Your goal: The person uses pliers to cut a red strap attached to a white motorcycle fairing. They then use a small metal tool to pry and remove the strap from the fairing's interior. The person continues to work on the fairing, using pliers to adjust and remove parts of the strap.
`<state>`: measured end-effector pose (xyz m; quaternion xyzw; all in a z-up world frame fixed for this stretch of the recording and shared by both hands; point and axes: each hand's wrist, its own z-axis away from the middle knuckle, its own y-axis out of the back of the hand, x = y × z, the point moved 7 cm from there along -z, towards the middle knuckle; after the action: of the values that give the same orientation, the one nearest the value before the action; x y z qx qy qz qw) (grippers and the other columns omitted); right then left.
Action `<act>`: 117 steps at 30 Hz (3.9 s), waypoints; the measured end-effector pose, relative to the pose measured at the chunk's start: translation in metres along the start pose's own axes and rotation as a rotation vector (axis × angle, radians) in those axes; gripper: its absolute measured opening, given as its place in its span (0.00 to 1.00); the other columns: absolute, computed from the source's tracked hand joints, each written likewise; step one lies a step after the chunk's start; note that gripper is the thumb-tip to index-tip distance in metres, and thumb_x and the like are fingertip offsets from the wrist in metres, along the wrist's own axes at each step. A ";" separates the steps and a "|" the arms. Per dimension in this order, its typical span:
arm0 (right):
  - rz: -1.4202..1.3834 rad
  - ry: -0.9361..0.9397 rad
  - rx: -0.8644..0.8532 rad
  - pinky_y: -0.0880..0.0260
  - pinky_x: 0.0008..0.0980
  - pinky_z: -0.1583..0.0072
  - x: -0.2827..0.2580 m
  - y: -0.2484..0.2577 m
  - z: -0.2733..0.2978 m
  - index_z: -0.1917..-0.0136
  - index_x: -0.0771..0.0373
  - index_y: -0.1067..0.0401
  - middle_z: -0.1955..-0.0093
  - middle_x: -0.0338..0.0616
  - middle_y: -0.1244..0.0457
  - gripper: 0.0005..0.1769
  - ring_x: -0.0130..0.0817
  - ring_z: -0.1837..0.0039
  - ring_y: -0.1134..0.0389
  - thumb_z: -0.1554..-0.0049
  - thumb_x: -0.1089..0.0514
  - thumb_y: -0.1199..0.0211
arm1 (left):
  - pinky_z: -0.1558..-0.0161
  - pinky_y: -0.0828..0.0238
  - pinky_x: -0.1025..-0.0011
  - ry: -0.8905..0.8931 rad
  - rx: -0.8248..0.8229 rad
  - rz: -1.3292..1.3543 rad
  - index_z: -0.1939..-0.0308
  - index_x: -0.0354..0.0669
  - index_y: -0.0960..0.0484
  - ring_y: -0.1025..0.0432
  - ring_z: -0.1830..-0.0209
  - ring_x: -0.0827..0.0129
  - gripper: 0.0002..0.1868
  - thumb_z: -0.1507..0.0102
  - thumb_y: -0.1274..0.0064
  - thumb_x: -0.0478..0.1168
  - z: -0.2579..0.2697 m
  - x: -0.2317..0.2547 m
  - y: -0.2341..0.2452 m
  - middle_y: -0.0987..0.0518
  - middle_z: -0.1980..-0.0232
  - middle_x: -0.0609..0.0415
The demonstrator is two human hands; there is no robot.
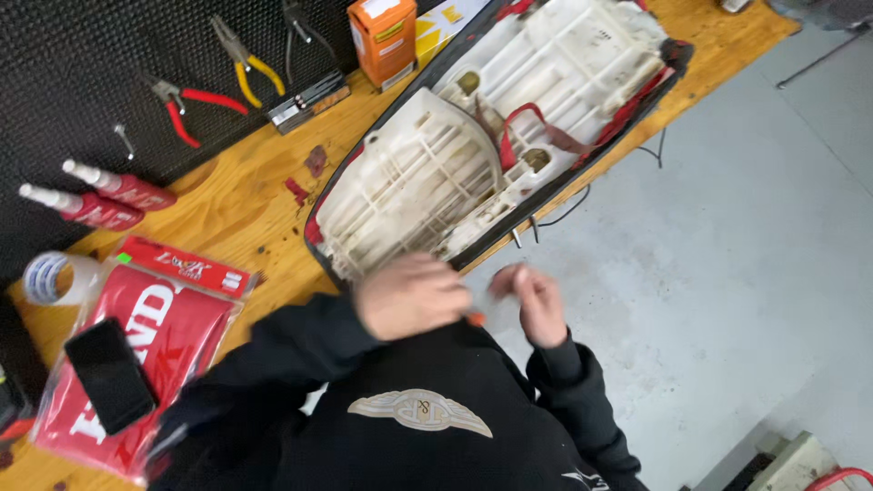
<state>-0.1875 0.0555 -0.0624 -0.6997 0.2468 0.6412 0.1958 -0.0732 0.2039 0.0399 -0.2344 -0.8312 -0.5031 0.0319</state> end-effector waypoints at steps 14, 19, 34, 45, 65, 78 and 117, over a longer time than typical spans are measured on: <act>-0.644 -0.260 0.145 0.30 0.34 0.64 0.039 0.012 0.053 0.49 0.72 0.32 0.72 0.55 0.37 0.20 0.41 0.69 0.31 0.32 0.50 0.50 | 0.54 0.31 0.56 0.102 0.226 -0.016 0.47 0.40 0.24 0.28 0.54 0.51 0.22 0.36 0.39 0.52 -0.061 -0.033 0.004 0.26 0.51 0.47; -0.675 -0.337 0.140 0.42 0.33 0.67 0.080 0.024 0.062 0.45 0.70 0.35 0.71 0.43 0.48 0.19 0.34 0.72 0.45 0.30 0.50 0.54 | 0.59 0.32 0.53 0.489 0.079 -0.261 0.57 0.45 0.20 0.26 0.64 0.51 0.23 0.41 0.38 0.59 -0.011 -0.096 -0.021 0.25 0.67 0.51; 0.190 -0.127 0.173 0.42 0.24 0.67 0.012 0.094 0.046 0.42 0.65 0.27 0.70 0.43 0.35 0.12 0.26 0.71 0.40 0.35 0.58 0.44 | 0.61 0.28 0.57 0.276 -0.179 0.025 0.74 0.40 0.18 0.22 0.70 0.51 0.19 0.36 0.41 0.51 -0.008 -0.079 0.034 0.21 0.76 0.45; 1.590 0.312 0.000 0.30 0.34 0.64 -0.171 0.089 -0.030 0.41 0.43 0.22 0.67 0.33 0.37 0.11 0.38 0.71 0.33 0.35 0.53 0.40 | 0.49 0.24 0.61 0.657 0.365 0.246 0.40 0.35 0.20 0.22 0.48 0.49 0.23 0.31 0.31 0.47 0.059 -0.268 0.076 0.19 0.49 0.41; 1.998 0.180 -0.451 0.26 0.27 0.60 -0.173 0.050 -0.085 0.39 0.31 0.27 0.59 0.27 0.42 0.13 0.25 0.62 0.32 0.33 0.49 0.47 | 0.27 0.58 0.33 0.935 -0.164 0.648 0.18 0.36 0.51 0.49 0.23 0.25 0.49 0.36 0.51 0.56 0.036 -0.224 0.063 0.47 0.22 0.19; 2.222 0.334 -0.588 0.28 0.20 0.64 -0.151 0.036 -0.067 0.38 0.36 0.32 0.57 0.24 0.44 0.14 0.17 0.70 0.32 0.34 0.51 0.48 | 0.34 0.43 0.32 0.853 -0.054 0.544 0.19 0.36 0.42 0.40 0.30 0.21 0.49 0.44 0.46 0.43 0.041 -0.229 0.059 0.37 0.28 0.18; 0.860 0.150 0.638 0.37 0.30 0.68 -0.046 0.030 -0.002 0.35 0.58 0.26 0.54 0.50 0.28 0.16 0.34 0.70 0.33 0.31 0.66 0.49 | 0.29 0.51 0.35 0.843 -0.018 0.561 0.20 0.34 0.43 0.45 0.26 0.23 0.46 0.42 0.51 0.42 0.041 -0.220 0.064 0.40 0.26 0.17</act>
<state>-0.2069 0.0345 -0.0153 -0.4853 0.7067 0.5050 0.1000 0.1565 0.1847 0.0085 -0.2255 -0.6466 -0.5332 0.4968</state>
